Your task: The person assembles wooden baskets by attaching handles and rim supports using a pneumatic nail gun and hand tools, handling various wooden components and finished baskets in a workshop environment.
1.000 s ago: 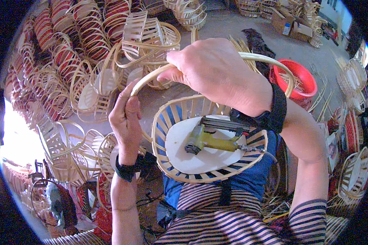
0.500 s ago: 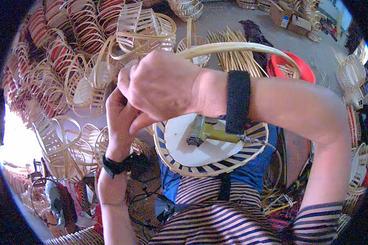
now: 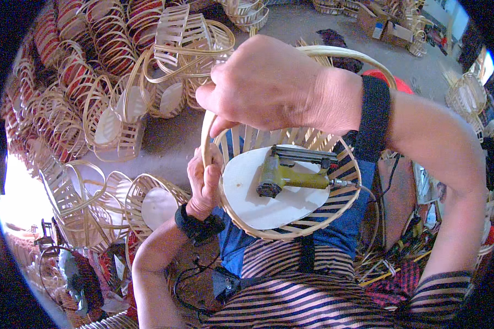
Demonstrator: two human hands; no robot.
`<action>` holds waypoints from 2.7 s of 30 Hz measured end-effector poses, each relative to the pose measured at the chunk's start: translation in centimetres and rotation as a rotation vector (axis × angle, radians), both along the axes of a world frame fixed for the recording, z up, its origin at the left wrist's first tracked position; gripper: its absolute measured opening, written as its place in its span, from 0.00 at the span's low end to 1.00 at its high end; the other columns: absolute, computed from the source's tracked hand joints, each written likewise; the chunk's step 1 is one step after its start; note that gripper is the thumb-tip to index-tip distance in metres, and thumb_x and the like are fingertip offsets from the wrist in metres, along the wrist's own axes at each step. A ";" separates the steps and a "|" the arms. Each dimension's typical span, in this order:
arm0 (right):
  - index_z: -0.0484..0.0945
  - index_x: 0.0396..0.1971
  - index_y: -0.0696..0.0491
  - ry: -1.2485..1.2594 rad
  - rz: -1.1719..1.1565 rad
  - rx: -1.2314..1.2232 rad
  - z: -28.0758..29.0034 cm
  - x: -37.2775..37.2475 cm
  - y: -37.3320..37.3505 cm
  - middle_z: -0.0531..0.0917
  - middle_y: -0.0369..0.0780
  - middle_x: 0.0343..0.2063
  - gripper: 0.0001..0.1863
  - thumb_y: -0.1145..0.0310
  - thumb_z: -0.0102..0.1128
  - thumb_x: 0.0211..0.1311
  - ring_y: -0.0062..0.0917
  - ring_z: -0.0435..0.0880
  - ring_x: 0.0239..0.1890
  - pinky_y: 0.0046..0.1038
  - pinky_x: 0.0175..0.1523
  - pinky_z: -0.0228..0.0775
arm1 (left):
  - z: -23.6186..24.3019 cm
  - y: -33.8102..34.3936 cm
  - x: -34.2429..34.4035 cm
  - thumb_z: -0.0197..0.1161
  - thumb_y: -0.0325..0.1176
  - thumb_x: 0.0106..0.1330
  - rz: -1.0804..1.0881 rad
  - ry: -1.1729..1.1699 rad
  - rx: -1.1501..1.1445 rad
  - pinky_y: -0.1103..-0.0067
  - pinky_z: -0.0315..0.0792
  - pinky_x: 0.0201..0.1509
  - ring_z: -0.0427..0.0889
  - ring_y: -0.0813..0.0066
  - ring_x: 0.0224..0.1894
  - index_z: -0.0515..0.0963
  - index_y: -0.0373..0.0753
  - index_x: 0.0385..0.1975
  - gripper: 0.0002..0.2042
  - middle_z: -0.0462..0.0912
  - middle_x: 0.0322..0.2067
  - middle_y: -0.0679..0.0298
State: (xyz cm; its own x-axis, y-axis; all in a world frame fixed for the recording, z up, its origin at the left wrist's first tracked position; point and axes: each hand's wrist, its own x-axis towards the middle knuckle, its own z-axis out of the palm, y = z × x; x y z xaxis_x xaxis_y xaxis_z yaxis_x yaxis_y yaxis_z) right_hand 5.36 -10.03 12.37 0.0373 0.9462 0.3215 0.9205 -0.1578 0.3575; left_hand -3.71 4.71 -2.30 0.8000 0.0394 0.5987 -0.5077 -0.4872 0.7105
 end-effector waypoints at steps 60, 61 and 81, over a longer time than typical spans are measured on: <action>0.71 0.33 0.59 1.203 -0.459 0.920 -4.1 -6.7 -10.8 0.76 0.39 0.31 0.12 0.76 0.54 0.45 0.23 0.76 0.34 0.23 0.39 0.66 | 2.7 -4.4 3.4 0.45 0.39 0.58 0.064 0.206 -0.054 0.72 0.61 0.20 0.68 0.52 0.18 0.63 0.33 0.23 0.13 0.66 0.14 0.51; 0.70 0.34 0.59 1.208 -0.458 0.920 -4.1 -6.7 -10.8 0.76 0.39 0.32 0.12 0.76 0.54 0.45 0.23 0.76 0.34 0.23 0.39 0.66 | 2.6 -4.4 3.4 0.45 0.40 0.58 0.058 0.200 -0.060 0.72 0.61 0.20 0.68 0.52 0.18 0.64 0.33 0.23 0.14 0.66 0.14 0.51; 0.67 0.38 0.60 0.640 -0.311 0.431 -5.4 -6.7 -11.2 0.75 0.43 0.34 0.22 0.71 0.59 0.39 0.28 0.75 0.35 0.24 0.41 0.65 | 3.8 -5.0 4.7 0.55 0.34 0.51 0.172 0.157 0.008 0.73 0.62 0.21 0.68 0.54 0.19 0.63 0.32 0.17 0.12 0.66 0.16 0.52</action>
